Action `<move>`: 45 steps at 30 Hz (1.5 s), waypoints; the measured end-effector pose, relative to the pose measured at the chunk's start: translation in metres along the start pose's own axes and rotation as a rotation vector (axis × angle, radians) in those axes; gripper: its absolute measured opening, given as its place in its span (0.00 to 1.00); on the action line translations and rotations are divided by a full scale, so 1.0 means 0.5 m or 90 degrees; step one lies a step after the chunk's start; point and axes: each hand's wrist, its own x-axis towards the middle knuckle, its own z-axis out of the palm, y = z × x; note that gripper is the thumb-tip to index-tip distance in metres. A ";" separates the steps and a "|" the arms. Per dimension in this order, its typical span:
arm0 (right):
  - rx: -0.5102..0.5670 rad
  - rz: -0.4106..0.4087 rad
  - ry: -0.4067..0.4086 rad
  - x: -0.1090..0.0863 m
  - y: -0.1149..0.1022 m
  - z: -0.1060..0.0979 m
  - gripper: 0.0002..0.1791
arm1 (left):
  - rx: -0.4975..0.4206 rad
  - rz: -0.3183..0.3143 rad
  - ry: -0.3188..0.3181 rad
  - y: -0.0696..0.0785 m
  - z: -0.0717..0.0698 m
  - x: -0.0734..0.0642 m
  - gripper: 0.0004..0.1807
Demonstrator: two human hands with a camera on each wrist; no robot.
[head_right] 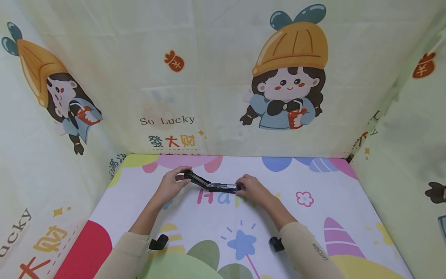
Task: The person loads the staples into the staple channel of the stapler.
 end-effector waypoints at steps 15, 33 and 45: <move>0.009 0.016 -0.004 -0.002 0.000 0.005 0.20 | -0.023 0.040 0.005 0.025 0.044 0.011 0.26; -0.009 0.017 -0.006 -0.003 -0.007 0.003 0.20 | -0.022 0.067 -0.043 0.048 0.104 0.022 0.23; -0.001 0.010 -0.004 -0.002 -0.006 0.002 0.18 | 0.037 0.116 -0.064 0.060 0.143 0.036 0.20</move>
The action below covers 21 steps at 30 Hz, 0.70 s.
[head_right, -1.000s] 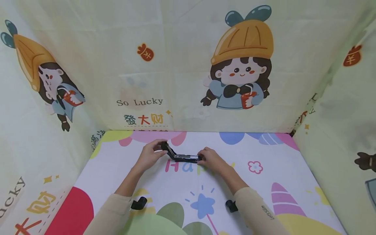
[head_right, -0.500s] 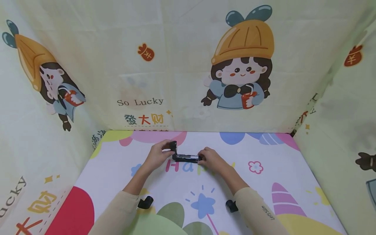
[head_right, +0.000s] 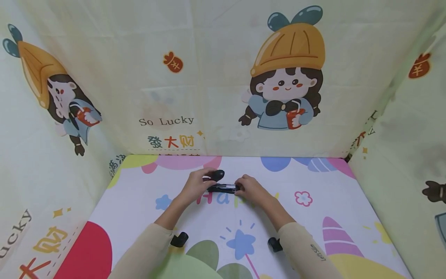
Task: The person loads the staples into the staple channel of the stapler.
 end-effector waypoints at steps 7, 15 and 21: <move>0.003 -0.006 0.004 0.002 0.005 0.002 0.18 | 0.056 0.025 -0.021 0.007 0.018 0.010 0.18; 0.000 0.000 0.010 0.001 0.005 0.001 0.18 | 0.119 0.039 -0.044 0.011 0.036 0.020 0.19; 0.006 0.003 0.012 0.003 0.008 0.002 0.18 | 0.178 0.040 -0.062 0.016 0.049 0.026 0.18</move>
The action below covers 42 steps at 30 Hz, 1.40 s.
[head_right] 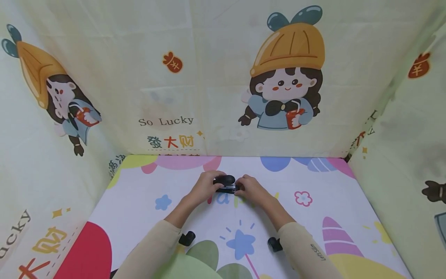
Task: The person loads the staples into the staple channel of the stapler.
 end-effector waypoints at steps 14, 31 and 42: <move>-0.010 -0.002 0.003 -0.002 0.002 -0.004 0.17 | 0.085 -0.015 -0.032 0.025 0.019 0.012 0.15; 0.005 0.012 0.003 -0.003 0.001 -0.004 0.18 | 0.043 -0.049 -0.068 0.025 0.007 0.005 0.14; 0.000 0.016 0.001 -0.003 -0.004 -0.003 0.18 | 0.064 -0.069 -0.072 0.027 0.015 0.007 0.13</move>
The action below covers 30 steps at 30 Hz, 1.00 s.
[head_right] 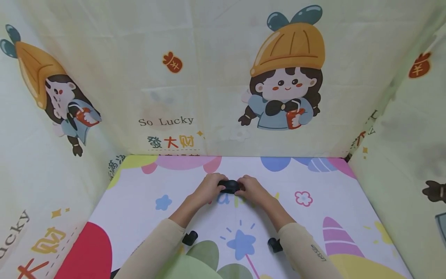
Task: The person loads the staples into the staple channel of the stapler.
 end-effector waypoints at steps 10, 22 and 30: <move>0.011 0.000 0.006 -0.003 0.004 0.006 0.17 | 0.071 0.038 0.011 0.004 0.008 0.003 0.11; 0.022 0.014 -0.001 -0.001 0.003 0.009 0.18 | 0.103 0.041 0.017 0.005 0.014 0.006 0.10; 0.016 0.016 0.001 0.001 0.000 0.011 0.18 | 0.104 0.043 0.018 0.004 0.013 0.004 0.11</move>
